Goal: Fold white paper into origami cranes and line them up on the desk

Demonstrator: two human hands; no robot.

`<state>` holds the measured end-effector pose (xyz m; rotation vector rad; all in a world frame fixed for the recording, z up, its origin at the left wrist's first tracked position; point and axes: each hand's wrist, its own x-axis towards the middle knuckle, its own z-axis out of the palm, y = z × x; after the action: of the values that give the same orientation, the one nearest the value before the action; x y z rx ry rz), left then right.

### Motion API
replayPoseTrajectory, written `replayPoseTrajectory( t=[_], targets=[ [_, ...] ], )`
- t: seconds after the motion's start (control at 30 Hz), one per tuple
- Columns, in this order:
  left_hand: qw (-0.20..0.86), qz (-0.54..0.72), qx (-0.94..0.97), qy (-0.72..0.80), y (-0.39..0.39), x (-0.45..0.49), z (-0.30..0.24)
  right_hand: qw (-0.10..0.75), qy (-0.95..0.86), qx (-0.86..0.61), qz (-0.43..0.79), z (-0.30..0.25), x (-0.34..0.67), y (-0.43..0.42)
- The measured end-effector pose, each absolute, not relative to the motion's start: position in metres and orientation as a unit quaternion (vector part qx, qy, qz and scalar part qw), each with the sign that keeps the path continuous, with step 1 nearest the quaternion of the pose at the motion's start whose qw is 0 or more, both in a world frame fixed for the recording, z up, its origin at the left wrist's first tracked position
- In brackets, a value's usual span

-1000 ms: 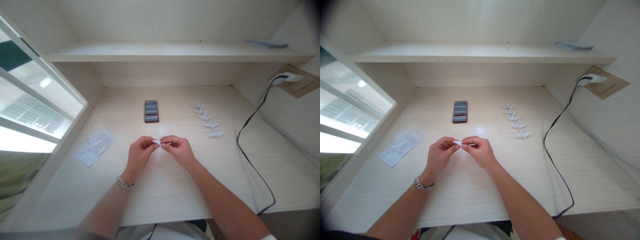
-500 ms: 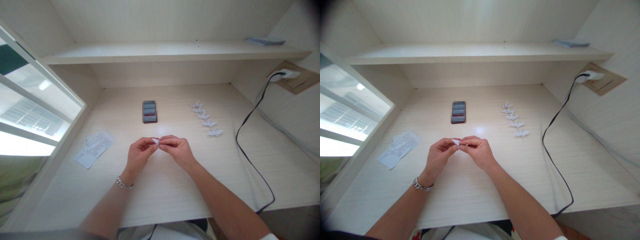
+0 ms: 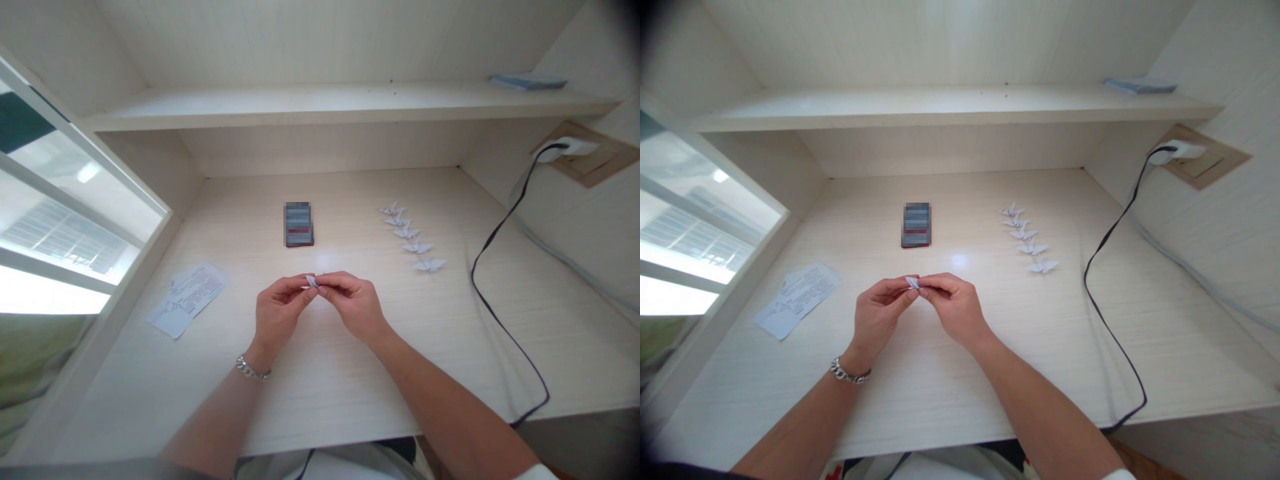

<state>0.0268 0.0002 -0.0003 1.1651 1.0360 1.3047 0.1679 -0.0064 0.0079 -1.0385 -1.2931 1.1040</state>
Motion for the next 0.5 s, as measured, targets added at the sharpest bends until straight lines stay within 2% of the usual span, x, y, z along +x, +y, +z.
replayPoseTrajectory(
  t=[0.5],
  targets=[
    [0.475,0.571,0.508,0.435,-0.0011,0.0281,-0.0039,0.565,-0.56,-0.444,0.412,0.0049,0.163,-0.0087]
  ],
)
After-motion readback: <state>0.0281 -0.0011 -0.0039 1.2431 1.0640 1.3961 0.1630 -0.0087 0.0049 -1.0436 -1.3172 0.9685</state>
